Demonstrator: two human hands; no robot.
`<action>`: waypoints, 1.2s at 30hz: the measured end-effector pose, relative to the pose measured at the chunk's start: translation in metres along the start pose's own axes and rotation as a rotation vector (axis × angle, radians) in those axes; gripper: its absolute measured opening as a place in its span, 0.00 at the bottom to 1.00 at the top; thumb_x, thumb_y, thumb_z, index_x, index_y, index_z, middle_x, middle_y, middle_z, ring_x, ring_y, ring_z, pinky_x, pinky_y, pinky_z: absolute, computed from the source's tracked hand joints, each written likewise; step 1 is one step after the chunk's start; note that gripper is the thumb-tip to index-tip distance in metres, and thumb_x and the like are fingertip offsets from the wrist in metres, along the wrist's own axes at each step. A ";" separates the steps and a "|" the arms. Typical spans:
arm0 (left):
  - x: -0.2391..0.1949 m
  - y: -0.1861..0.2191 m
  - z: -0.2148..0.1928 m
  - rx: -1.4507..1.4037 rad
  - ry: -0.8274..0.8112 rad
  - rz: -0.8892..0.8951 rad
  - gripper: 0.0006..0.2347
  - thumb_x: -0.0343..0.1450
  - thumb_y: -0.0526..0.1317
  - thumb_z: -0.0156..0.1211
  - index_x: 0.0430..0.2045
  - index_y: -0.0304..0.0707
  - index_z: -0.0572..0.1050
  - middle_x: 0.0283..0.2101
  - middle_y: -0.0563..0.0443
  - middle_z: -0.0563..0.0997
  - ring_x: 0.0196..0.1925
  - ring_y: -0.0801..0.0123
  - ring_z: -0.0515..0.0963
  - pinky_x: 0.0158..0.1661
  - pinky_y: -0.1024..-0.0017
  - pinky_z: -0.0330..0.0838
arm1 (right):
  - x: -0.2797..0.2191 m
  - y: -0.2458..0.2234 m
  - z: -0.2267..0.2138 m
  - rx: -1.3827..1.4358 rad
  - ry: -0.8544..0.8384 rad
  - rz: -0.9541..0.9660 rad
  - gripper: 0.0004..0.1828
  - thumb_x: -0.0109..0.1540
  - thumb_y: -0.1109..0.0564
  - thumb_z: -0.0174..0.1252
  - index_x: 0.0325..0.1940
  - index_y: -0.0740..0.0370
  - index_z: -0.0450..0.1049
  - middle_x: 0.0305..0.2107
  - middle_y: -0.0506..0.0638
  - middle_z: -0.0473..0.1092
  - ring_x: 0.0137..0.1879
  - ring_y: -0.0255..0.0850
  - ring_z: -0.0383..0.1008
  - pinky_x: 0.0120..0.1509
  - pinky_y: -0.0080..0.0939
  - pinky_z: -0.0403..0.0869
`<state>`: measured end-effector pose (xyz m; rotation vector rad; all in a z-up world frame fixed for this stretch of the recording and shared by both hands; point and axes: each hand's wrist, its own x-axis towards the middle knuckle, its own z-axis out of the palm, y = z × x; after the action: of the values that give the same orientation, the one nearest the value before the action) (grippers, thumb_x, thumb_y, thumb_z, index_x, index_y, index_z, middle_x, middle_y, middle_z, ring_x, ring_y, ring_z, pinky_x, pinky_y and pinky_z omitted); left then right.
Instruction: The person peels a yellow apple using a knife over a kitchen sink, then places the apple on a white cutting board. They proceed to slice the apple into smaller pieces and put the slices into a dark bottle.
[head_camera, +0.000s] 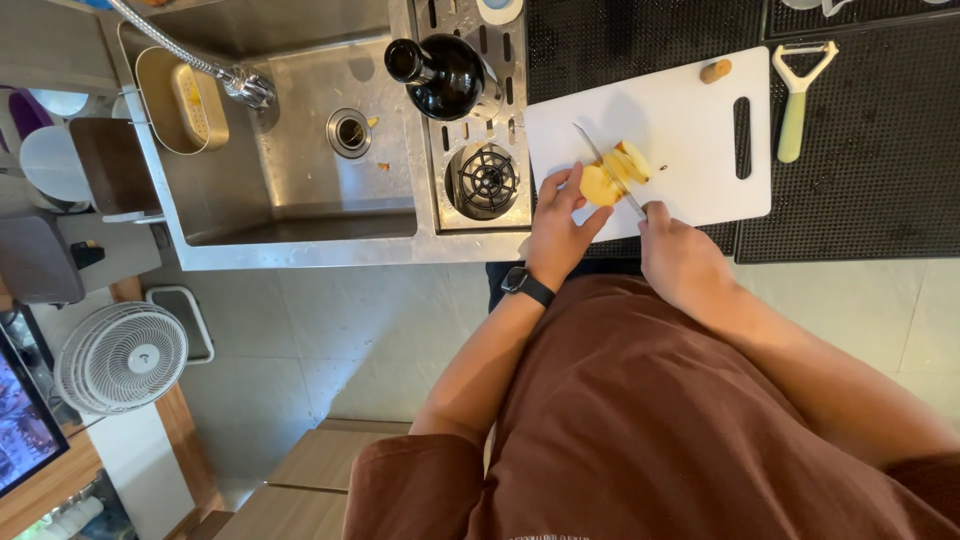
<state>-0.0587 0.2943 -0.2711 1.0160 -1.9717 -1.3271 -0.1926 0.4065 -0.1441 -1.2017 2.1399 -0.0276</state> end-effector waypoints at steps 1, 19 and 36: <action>-0.001 -0.001 0.000 -0.001 -0.001 0.000 0.33 0.62 0.34 0.78 0.63 0.27 0.69 0.58 0.34 0.71 0.49 0.48 0.83 0.47 0.73 0.85 | 0.000 0.000 0.002 0.000 0.000 0.001 0.16 0.75 0.55 0.39 0.59 0.70 0.64 0.27 0.65 0.75 0.34 0.60 0.82 0.34 0.55 0.81; 0.005 -0.016 0.003 -0.117 0.058 -0.029 0.34 0.57 0.33 0.81 0.60 0.28 0.72 0.52 0.34 0.74 0.42 0.52 0.84 0.43 0.76 0.85 | 0.035 -0.006 -0.003 0.041 -0.236 0.062 0.18 0.73 0.56 0.36 0.55 0.76 0.61 0.31 0.73 0.75 0.40 0.68 0.81 0.43 0.62 0.81; 0.002 0.008 -0.011 0.211 -0.042 0.073 0.34 0.60 0.40 0.75 0.62 0.29 0.68 0.57 0.37 0.70 0.55 0.39 0.78 0.49 0.58 0.82 | 0.037 0.015 0.023 0.153 -0.009 0.014 0.16 0.73 0.52 0.43 0.52 0.70 0.66 0.29 0.70 0.76 0.42 0.69 0.80 0.43 0.64 0.79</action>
<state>-0.0538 0.2886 -0.2593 1.0083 -2.1946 -1.1277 -0.2034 0.3937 -0.1868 -1.0958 2.0971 -0.1758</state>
